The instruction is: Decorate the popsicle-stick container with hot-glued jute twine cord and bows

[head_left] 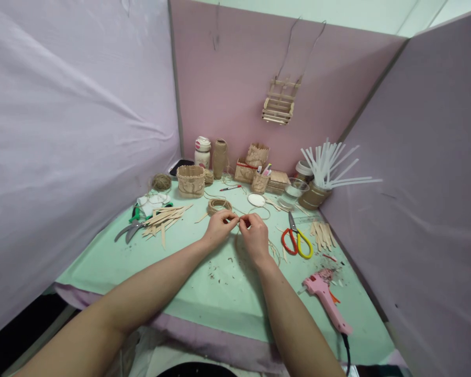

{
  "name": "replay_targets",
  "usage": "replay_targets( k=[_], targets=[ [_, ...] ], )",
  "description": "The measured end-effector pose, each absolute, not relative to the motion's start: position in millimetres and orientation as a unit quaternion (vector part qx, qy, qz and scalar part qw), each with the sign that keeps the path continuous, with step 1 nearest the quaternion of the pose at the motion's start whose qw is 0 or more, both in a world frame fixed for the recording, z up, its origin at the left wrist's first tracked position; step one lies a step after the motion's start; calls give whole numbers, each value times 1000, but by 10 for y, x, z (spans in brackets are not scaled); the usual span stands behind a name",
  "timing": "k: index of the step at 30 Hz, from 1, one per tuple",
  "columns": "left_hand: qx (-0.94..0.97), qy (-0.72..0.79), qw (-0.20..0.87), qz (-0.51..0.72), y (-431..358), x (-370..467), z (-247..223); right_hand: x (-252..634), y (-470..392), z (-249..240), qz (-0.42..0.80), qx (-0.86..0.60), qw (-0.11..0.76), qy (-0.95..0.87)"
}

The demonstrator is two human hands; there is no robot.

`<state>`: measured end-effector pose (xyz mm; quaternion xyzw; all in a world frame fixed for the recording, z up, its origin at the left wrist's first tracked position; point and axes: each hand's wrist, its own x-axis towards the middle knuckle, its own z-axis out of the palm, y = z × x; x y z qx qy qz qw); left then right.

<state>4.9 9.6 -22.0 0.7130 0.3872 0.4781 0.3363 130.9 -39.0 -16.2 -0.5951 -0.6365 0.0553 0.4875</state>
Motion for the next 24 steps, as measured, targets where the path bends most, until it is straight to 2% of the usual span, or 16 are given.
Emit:
replay_targets(
  k=[4,8,11,16,21,24],
  targets=[
    [665,400,401,487,84,74,-204,1292,-385,-175,60,-588,504,-630],
    [504,403,597,476,79,119,-191,1265,-387,-165,81,-576,546,-603],
    [440,392,677,441,78,137,-184,1245,-390,-147,149,-555,587,-570],
    [431,379,697,431,61,103,-153,1258,-359,-127,274,-546,597,-520],
    [519,397,601,460,80,65,-134,1294,-331,-117,305,-548,587,-512],
    [582,383,570,436,109,58,-147,1306,-342,-103,297,-548,594,-509]
  ],
)
